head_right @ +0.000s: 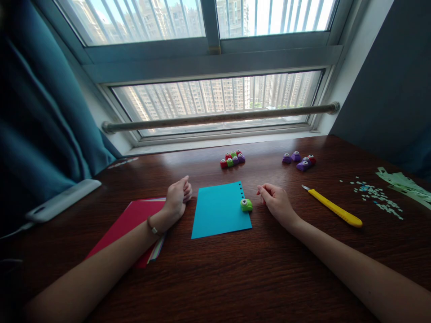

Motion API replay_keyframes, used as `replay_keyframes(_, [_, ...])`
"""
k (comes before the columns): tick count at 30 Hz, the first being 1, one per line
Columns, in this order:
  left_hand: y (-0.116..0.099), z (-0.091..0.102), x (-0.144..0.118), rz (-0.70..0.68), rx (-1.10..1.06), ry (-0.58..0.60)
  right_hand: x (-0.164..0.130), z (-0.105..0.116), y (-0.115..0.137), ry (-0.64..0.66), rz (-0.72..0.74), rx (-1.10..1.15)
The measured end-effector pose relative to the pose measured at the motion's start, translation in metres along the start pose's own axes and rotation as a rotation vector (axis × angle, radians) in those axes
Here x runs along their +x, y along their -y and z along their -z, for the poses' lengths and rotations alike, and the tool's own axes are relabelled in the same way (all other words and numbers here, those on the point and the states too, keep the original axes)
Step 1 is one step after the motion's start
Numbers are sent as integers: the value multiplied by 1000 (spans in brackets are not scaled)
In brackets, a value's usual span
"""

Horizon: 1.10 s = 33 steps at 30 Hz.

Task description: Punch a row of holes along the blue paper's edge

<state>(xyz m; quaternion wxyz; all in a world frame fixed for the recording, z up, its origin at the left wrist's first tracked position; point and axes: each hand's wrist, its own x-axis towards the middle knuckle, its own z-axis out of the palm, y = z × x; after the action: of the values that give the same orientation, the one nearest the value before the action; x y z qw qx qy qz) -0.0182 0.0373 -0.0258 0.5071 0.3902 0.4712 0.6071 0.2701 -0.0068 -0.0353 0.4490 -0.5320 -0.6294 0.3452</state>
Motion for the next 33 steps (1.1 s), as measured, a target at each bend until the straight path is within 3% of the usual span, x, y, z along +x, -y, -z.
replay_keyframes(33, [0,1,1,7,-7,5,1,0,-3,1,-7,-11])
